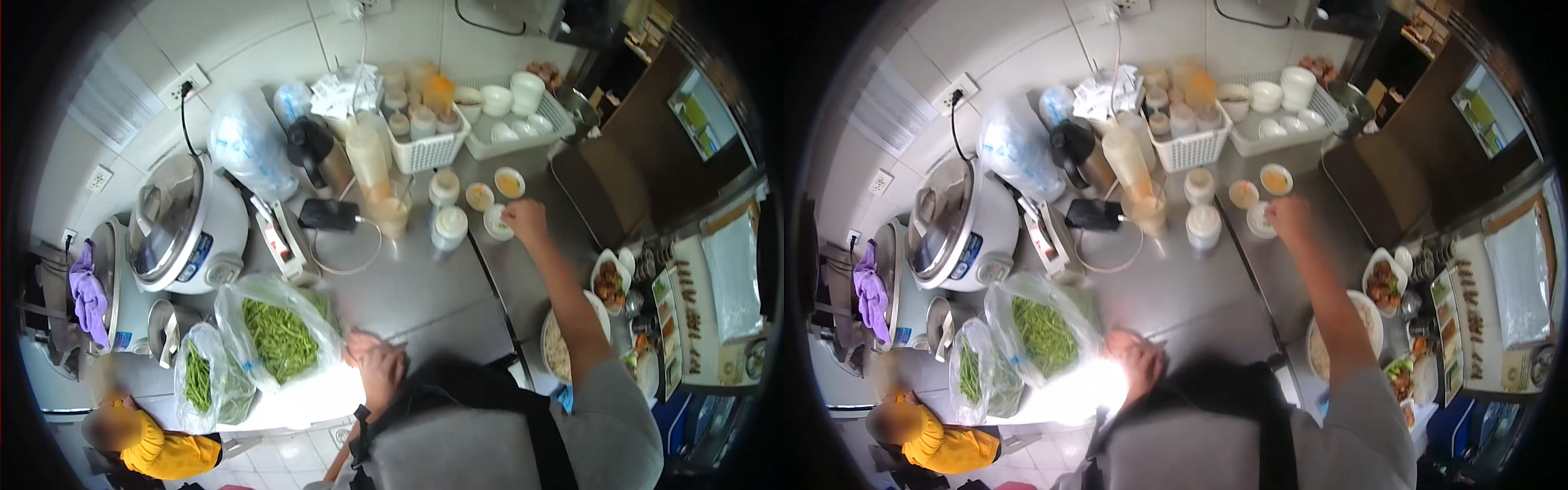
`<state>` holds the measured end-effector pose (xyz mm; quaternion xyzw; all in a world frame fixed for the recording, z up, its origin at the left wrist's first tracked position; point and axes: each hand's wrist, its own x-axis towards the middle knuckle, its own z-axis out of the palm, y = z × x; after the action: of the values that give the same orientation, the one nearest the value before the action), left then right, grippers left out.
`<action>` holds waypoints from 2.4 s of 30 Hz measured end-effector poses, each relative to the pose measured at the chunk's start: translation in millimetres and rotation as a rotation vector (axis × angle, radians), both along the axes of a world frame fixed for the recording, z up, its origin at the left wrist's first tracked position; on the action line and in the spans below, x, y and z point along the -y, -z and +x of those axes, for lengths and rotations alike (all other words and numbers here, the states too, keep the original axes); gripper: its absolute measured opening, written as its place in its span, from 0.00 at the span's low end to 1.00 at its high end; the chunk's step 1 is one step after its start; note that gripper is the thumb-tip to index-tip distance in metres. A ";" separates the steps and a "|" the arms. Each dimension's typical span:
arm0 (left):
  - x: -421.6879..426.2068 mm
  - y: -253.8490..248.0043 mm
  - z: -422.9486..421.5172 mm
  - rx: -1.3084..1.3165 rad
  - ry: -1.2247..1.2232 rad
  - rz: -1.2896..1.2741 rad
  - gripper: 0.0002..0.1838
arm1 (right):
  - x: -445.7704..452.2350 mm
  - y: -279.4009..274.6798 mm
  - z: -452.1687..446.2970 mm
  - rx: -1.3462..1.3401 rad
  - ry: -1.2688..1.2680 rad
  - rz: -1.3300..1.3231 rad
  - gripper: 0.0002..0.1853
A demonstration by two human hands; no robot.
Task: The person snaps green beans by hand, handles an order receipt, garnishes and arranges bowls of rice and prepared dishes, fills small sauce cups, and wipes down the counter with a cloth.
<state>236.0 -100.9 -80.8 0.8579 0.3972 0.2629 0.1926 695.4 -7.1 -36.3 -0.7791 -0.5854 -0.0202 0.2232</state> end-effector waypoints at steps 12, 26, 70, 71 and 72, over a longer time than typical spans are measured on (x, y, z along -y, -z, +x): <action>6.1 -2.4 13.2 -0.025 -0.215 -0.124 0.17 | -319.4 -123.7 -19.4 -0.513 -0.312 0.175 0.21; 2.7 -6.7 15.5 -0.063 -0.274 -0.096 0.17 | -413.4 -96.1 -37.4 -0.287 -0.044 -0.191 0.35; 16.3 -2.8 24.1 -0.078 -0.285 0.102 0.10 | 45.3 -37.9 57.8 0.352 -0.172 -0.596 0.33; 16.6 -2.7 24.3 -0.068 -0.285 0.107 0.10 | 41.7 -36.7 56.7 0.387 -0.174 -0.603 0.32; 16.9 -3.5 24.6 -0.058 -0.286 0.113 0.10 | 38.7 -37.2 54.9 0.423 -0.175 -0.610 0.32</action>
<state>260.7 -117.8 -77.3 0.8093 0.5053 0.2847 0.0933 750.2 -45.7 0.9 -0.7354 -0.6621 0.0139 -0.1437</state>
